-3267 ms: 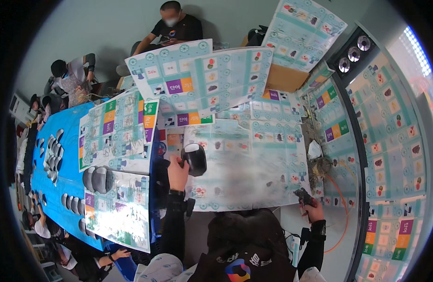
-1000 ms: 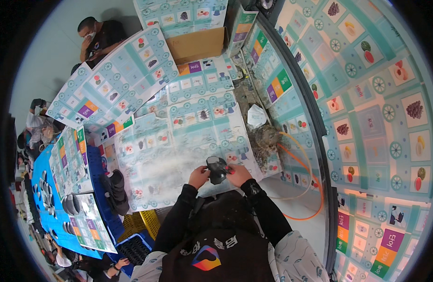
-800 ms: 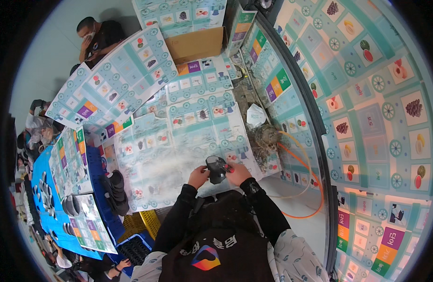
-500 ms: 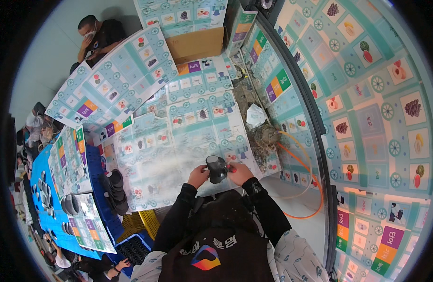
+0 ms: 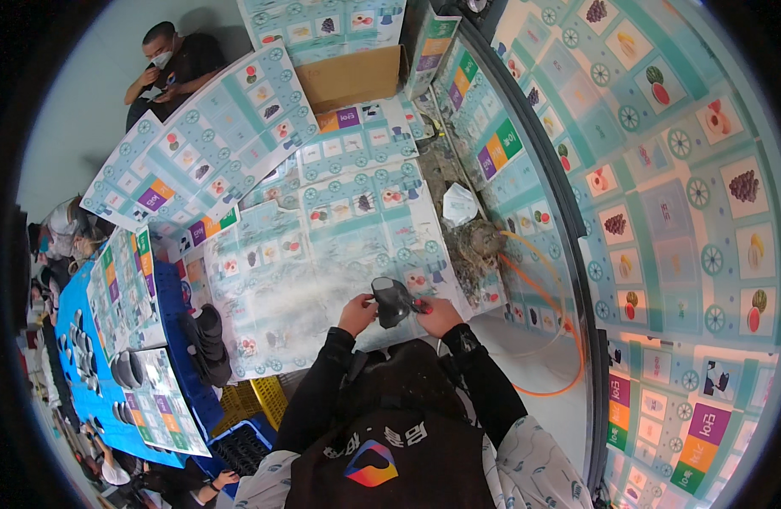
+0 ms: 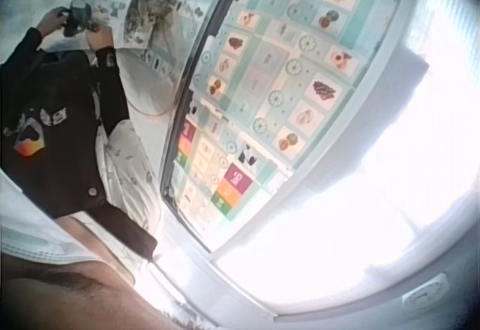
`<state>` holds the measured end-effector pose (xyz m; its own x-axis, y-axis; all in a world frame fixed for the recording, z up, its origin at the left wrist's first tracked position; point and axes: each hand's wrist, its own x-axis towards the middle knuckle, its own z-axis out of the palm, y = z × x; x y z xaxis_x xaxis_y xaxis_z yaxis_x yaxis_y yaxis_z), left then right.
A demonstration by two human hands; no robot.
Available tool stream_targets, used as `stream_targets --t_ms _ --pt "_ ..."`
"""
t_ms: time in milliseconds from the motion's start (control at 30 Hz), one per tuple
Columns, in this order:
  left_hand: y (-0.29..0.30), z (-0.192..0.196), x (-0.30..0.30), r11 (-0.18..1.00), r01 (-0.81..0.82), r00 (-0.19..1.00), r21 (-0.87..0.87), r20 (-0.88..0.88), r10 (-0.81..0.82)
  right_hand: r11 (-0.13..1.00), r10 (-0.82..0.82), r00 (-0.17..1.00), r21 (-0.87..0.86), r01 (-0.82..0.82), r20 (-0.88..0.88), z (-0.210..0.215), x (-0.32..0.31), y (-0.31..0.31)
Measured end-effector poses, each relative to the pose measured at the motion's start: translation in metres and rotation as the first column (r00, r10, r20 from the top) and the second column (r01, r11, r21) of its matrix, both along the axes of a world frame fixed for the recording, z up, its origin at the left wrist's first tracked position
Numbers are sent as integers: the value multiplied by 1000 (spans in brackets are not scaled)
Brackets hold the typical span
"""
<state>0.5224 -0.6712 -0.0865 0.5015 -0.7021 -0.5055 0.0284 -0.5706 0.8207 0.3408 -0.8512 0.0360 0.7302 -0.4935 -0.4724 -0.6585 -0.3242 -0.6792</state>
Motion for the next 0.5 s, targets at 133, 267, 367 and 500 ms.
stream_targets --t_ms 133,267,367,500 --pt "-1 -2 0 1000 -11 1000 11 -29 11 987 11 1000 -157 -11 4 5 5 -4" --pt "0 2 -1 1000 -17 999 11 -42 17 984 42 998 -169 -48 -38 5 -8 -4" --pt "1 6 0 1000 10 1000 13 -15 -10 994 82 996 -65 -85 -46 4 -12 -1" --pt "1 7 1 1000 6 1000 23 -5 -6 999 37 998 -28 -38 -48 5 -7 1"
